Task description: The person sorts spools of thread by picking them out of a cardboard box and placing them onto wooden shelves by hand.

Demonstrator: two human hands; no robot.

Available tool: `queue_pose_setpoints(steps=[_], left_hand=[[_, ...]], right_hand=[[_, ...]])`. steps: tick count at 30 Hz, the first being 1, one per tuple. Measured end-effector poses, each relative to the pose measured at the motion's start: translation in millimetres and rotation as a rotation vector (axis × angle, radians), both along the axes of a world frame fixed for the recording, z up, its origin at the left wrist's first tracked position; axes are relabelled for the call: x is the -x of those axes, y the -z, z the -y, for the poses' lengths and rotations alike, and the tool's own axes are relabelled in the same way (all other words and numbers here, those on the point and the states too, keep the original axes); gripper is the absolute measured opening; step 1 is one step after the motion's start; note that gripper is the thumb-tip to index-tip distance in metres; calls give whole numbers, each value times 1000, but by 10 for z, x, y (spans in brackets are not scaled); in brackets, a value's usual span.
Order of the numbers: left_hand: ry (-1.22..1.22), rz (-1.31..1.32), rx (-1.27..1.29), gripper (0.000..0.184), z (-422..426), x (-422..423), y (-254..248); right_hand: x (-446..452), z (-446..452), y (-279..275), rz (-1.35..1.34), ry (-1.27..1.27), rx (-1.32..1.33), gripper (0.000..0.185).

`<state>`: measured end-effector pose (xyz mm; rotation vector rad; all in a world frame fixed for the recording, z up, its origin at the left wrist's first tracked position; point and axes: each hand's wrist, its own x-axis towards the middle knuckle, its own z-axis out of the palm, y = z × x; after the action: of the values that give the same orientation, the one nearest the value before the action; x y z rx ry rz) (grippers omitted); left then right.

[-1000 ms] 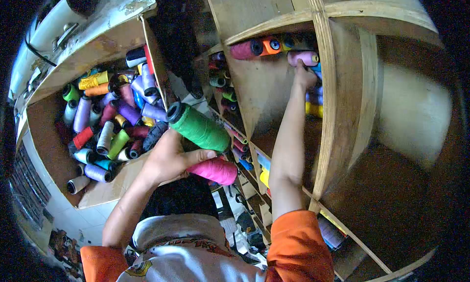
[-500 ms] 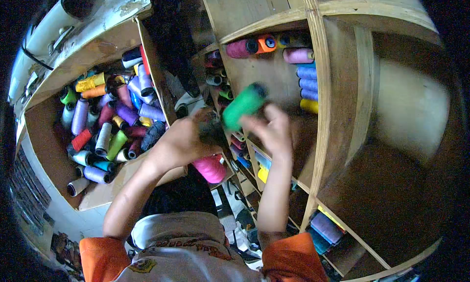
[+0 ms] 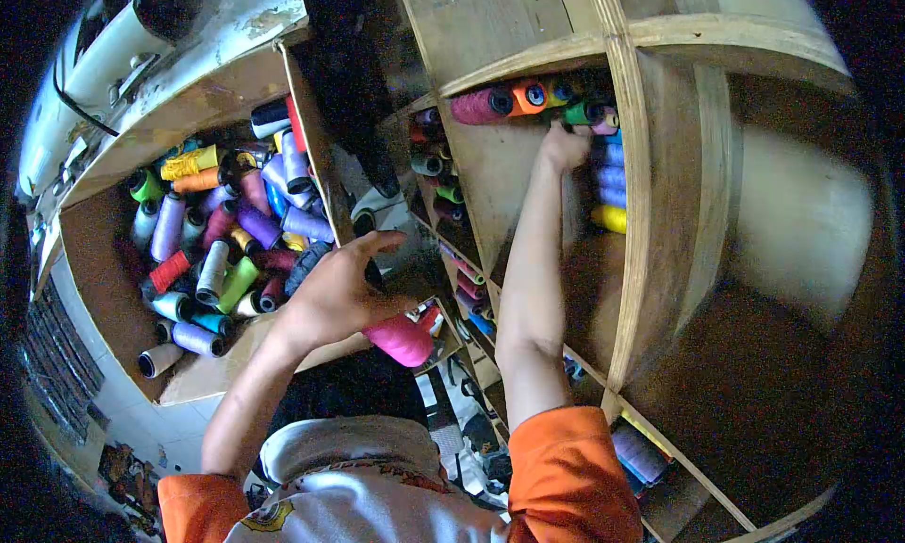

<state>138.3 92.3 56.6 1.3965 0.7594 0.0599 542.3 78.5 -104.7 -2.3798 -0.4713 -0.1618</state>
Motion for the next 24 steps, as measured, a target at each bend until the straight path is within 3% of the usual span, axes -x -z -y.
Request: queue_pose_setpoints(steps=[8, 12, 14, 16, 17, 21, 23, 24], left_hand=[[-27, 93, -135, 62, -46, 33, 76], [-41, 60, -108, 62, -94, 3, 20], [-47, 37, -101, 59, -128, -29, -62], [-78, 20, -130, 55, -133, -88, -112], [-109, 15, -163, 53, -132, -125, -121], [-293, 44, -352, 45, -91, -349, -43], [-315, 89, -297, 43, -102, -506, -47], [-290, 113, -245, 43, -96, -579, -46]], right_hand=[[167, -25, -260, 156, 26, 334, 33], [125, 67, -237, 179, -28, 358, 33], [-91, 318, 26, -142, -57, 17, 32], [110, 428, -207, -477, -112, -130, 31], [567, 483, -677, -653, -155, -106, 32], [1756, 817, -1800, -1171, -861, 125, 52], [2071, 896, -2002, -1046, -977, 278, 56], [2076, 915, -2009, -784, -1033, 401, 51]])
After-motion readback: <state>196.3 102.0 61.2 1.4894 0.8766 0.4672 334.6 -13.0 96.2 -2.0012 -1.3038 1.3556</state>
